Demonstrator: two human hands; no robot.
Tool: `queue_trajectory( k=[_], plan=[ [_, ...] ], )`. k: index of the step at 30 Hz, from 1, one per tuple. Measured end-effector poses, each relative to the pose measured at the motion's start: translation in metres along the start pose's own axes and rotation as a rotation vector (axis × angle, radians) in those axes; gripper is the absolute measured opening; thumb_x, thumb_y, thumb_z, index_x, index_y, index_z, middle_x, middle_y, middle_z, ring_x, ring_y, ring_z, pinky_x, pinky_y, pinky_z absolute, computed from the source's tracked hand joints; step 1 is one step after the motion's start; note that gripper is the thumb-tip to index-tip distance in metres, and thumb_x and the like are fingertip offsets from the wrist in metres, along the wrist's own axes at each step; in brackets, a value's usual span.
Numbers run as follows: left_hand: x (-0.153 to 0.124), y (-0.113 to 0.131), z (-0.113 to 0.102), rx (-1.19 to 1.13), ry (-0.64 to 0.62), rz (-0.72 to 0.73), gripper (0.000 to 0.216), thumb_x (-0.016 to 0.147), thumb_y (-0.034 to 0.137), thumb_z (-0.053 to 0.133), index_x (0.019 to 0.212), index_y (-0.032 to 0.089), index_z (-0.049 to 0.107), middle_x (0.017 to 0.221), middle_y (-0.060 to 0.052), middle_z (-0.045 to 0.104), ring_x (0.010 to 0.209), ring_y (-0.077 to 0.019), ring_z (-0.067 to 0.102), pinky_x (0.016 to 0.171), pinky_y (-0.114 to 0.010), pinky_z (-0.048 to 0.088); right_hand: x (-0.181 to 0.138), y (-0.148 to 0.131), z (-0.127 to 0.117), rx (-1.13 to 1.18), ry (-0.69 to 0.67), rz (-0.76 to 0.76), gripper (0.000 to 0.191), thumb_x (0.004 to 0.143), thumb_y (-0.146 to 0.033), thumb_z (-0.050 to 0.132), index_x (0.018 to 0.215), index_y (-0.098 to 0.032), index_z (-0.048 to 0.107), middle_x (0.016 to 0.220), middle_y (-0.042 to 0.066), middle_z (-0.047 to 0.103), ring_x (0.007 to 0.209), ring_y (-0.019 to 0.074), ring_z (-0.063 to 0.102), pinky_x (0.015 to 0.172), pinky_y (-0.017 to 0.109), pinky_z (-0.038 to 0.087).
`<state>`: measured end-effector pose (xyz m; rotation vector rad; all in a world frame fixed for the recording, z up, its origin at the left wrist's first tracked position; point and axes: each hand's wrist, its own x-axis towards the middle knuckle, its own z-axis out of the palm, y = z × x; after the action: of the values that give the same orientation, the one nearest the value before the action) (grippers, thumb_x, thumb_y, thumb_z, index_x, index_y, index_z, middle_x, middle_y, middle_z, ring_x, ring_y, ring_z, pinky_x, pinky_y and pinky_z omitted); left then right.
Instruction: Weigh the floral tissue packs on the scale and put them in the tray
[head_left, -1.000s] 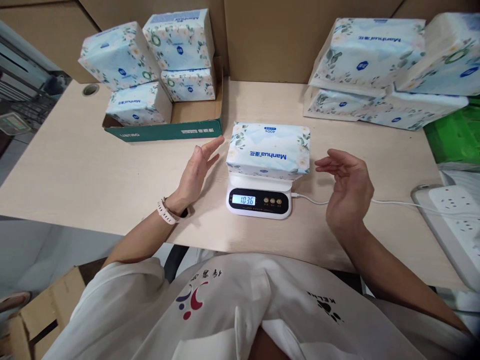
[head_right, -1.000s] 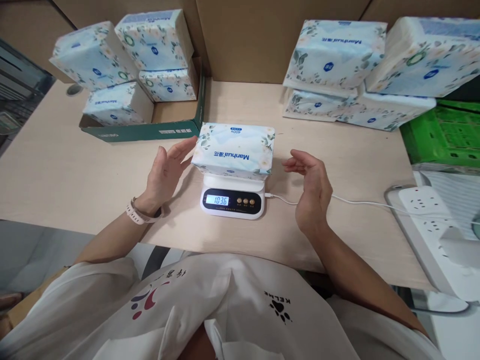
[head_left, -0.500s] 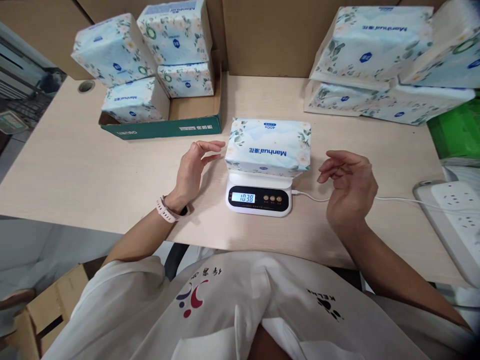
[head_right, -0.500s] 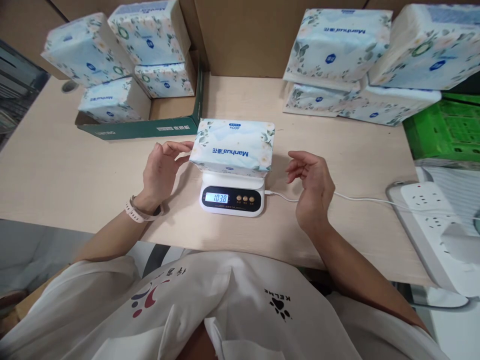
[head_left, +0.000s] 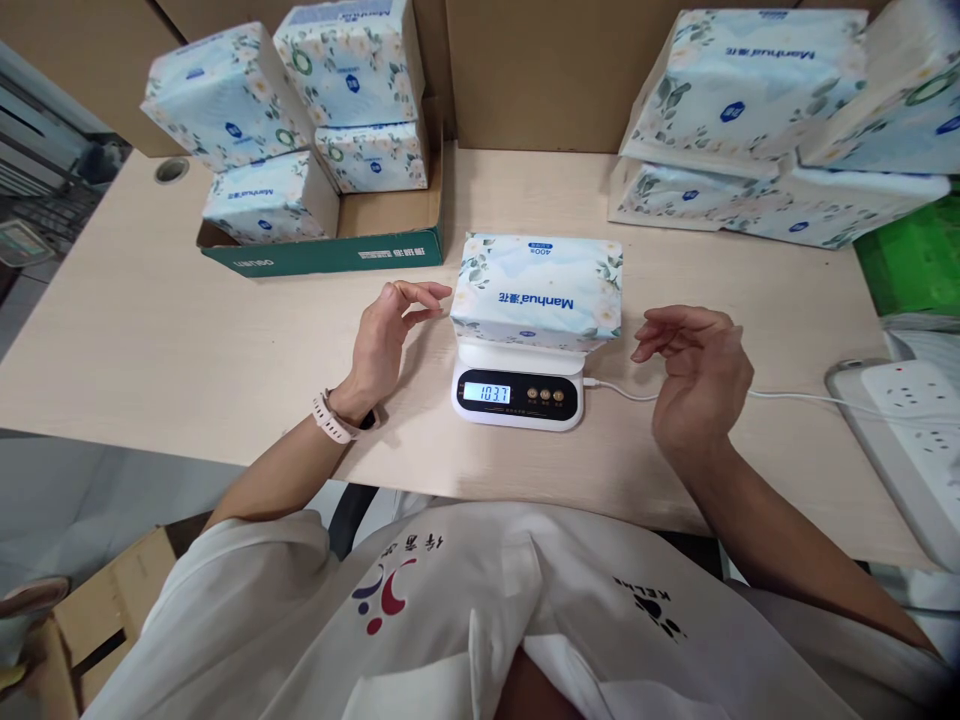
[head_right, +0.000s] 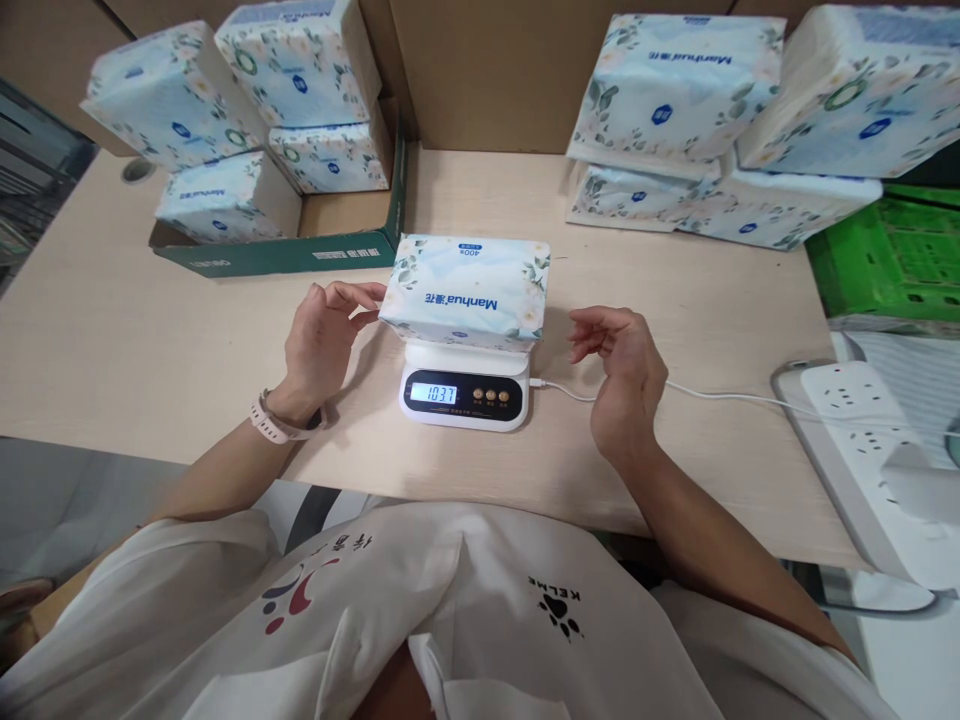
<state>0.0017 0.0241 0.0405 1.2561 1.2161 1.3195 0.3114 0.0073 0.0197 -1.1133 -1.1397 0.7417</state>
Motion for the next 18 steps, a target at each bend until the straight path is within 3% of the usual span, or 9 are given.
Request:
queue_trajectory(
  k=[11,18],
  plan=[
    [0.0000,-0.0010,0.0001,-0.014,-0.015,0.021,0.075,0.103,0.091,0.043,0.080,0.026,0.072,0.112,-0.012,0.083,0.124,-0.0324,0.074,0.109,-0.050,0.058,-0.0005,-0.0064,-0.0003,0.001,-0.031,-0.025,0.066,0.109,-0.072,0.049,0.082,-0.020,0.079,0.086,0.006,0.070,0.069,0.0166,0.061,0.068,0.039,0.047],
    [0.0004,-0.0005,0.0018,-0.011,0.004,0.008,0.077,0.102,0.092,0.041,0.075,0.025,0.068,0.105,-0.012,0.081,0.114,-0.0307,0.075,0.103,-0.049,0.059,-0.0002,-0.0037,0.0000,0.019,-0.044,-0.023,0.065,0.109,-0.073,0.051,0.084,-0.020,0.078,0.088,0.006,0.071,0.071,0.0167,0.063,0.071,0.040,0.047]
  ],
)
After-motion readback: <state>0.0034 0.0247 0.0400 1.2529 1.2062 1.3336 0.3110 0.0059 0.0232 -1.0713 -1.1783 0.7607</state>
